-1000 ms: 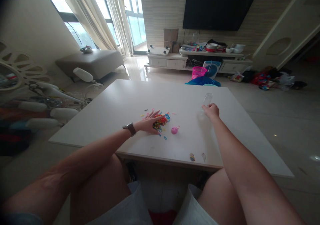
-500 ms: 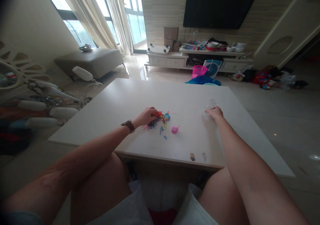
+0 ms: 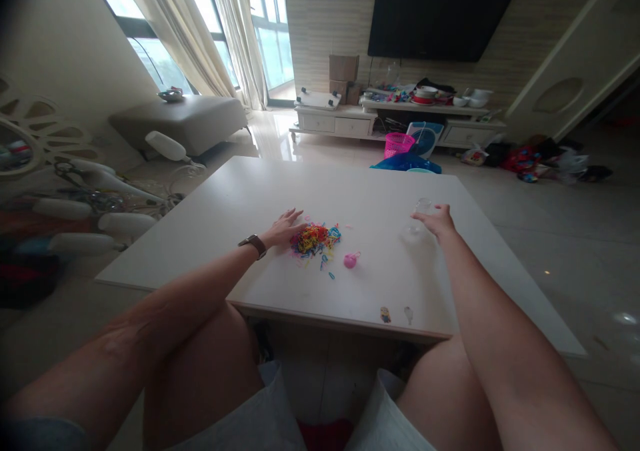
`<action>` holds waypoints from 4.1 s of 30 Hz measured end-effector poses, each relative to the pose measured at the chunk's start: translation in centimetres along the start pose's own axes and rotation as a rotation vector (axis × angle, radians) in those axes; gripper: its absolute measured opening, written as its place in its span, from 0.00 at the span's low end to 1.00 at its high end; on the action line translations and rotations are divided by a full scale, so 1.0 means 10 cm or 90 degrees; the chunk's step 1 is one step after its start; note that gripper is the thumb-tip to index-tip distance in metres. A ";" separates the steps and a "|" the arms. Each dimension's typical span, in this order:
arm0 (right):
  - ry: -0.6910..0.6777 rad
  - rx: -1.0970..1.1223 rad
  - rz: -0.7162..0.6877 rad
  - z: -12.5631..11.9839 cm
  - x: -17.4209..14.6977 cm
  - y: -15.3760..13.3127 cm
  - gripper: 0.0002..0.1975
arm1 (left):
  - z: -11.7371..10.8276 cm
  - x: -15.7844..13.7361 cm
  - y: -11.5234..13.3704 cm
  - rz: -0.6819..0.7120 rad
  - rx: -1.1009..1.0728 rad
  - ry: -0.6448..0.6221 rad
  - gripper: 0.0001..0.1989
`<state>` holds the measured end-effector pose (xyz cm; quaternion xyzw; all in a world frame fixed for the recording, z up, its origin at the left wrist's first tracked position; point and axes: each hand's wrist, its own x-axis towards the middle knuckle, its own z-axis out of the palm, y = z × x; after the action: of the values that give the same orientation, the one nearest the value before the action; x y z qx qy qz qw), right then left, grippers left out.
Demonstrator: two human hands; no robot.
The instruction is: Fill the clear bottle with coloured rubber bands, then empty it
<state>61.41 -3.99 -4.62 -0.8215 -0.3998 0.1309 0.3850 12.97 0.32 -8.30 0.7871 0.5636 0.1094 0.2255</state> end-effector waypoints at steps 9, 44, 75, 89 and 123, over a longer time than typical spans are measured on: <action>0.042 0.023 -0.051 -0.11 -0.13 -0.31 0.49 | 0.03 0.10 0.04 0.033 -0.004 0.016 0.31; -0.540 -0.109 -0.396 0.80 -1.51 -1.26 0.15 | -0.06 -0.12 0.50 0.257 -0.040 0.022 0.22; -0.551 -0.448 -0.453 0.52 -1.39 -1.05 0.15 | 0.07 -0.23 0.69 0.309 0.075 0.060 0.15; -0.555 -0.508 -0.444 0.55 -1.40 -1.04 0.17 | 0.54 -0.51 0.84 0.455 0.223 -0.047 0.25; -0.570 -0.535 -0.418 0.53 -1.44 -1.07 0.18 | -0.11 -0.18 0.21 0.210 0.143 -0.175 0.48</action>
<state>43.40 -7.97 -1.56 -0.6045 -0.7647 0.1677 -0.1475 13.62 -1.61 -6.16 0.8962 0.3999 -0.0264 0.1900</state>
